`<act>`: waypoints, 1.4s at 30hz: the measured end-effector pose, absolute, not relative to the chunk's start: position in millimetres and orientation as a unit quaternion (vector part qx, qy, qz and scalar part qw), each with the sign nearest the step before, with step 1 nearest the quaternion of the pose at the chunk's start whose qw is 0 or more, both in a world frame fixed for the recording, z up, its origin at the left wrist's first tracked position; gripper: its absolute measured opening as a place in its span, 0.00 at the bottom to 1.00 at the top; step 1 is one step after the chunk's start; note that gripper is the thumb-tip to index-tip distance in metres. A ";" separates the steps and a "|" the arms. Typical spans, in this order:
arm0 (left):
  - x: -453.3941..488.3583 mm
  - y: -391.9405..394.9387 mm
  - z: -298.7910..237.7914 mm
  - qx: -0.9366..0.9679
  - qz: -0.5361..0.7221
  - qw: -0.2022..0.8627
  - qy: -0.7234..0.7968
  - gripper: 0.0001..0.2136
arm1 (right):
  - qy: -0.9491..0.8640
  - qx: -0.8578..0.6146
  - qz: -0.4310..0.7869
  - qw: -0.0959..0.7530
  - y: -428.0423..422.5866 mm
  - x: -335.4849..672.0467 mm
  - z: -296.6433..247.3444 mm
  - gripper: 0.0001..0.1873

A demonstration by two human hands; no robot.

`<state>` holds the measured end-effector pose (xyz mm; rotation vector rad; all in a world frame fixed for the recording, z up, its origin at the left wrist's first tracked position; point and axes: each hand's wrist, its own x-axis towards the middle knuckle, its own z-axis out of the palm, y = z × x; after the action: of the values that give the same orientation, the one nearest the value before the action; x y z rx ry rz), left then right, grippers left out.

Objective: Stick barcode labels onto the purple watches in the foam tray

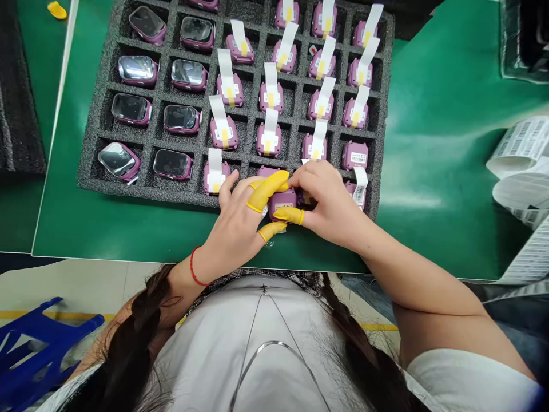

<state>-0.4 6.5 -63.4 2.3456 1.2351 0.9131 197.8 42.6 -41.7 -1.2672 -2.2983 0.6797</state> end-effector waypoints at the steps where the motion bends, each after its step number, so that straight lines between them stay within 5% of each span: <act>1: -0.6 6.4 -64.1 0.826 0.320 0.166 0.433 0.29 | -0.822 -0.463 0.252 0.215 42.4 194.5 -44.0 0.26; 14: -2.3 7.4 -65.9 0.845 0.301 0.139 0.419 0.35 | -0.745 -0.466 0.363 0.311 50.5 193.1 -42.3 0.27; 21: -10.4 5.1 -52.1 0.837 0.291 0.160 0.434 0.21 | -0.569 -0.524 0.393 0.497 60.0 207.1 -38.3 0.19; 25: -35.4 38.8 -20.1 0.766 0.344 0.177 0.514 0.21 | -0.480 -0.537 0.392 0.572 72.1 220.1 -39.7 0.17; 35: -44.0 264.4 11.9 0.753 0.231 0.213 0.578 0.22 | -0.503 -0.574 0.380 0.522 74.6 222.2 -43.1 0.18; 42: -45.3 314.4 -15.9 0.813 0.159 0.218 0.516 0.16 | -0.526 -0.571 0.377 0.505 76.0 225.1 -42.2 0.17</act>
<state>-45.3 314.4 -15.9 2.2511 1.4292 0.4410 225.1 76.0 -42.2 -1.3790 -1.2683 0.9109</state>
